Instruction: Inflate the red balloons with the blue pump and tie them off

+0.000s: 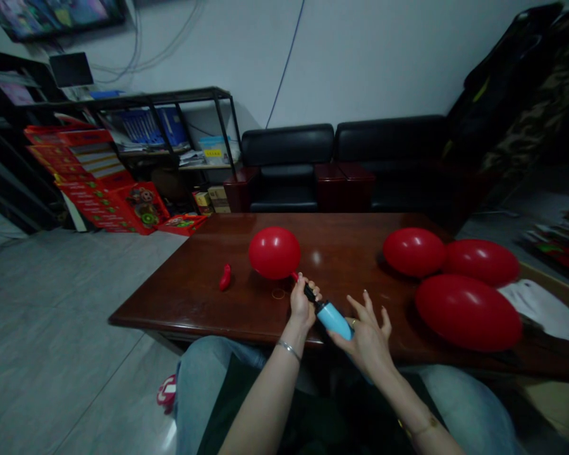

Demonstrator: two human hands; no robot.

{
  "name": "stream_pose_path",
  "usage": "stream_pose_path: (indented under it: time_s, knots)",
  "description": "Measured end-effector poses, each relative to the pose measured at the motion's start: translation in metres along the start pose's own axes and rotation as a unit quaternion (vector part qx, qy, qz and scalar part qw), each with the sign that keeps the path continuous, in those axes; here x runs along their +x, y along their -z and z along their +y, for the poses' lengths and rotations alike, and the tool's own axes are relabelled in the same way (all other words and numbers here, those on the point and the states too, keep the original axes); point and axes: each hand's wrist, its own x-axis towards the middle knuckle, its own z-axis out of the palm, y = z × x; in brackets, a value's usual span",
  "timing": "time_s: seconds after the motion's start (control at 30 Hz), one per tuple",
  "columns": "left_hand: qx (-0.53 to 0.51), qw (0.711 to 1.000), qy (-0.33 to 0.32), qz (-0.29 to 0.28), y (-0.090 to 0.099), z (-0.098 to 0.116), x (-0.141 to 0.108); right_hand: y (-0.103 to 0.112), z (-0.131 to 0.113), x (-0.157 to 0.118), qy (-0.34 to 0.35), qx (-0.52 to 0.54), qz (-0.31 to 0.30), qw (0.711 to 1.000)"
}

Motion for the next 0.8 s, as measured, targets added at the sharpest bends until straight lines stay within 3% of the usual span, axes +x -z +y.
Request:
stream_pose_path:
  time_s: [0.17, 0.33, 0.47, 0.57, 0.8]
  knots:
    - [0.000, 1.000, -0.003, 0.015, 0.004, 0.008, 0.003, 0.001, -0.009, -0.016, -0.024, 0.008, -0.008, 1.000]
    - [-0.016, 0.999, -0.014, 0.026, 0.006, 0.018, 0.011, 0.011, 0.019, -0.053, -0.007, -0.030, -0.001, 1.000]
    - [-0.026, 0.999, -0.022, 0.019, 0.002, 0.024, 0.016, 0.021, 0.037, -0.065, 0.006, -0.053, 0.014, 0.998]
    - [-0.029, 0.999, -0.020, 0.012, -0.005, 0.021, 0.013, 0.026, 0.030, -0.055, 0.012, -0.060, 0.030, 0.998]
    - [0.001, 0.999, 0.007, -0.031, -0.014, 0.007, 0.000, 0.025, -0.011, 0.002, 0.006, -0.005, 0.016, 1.000]
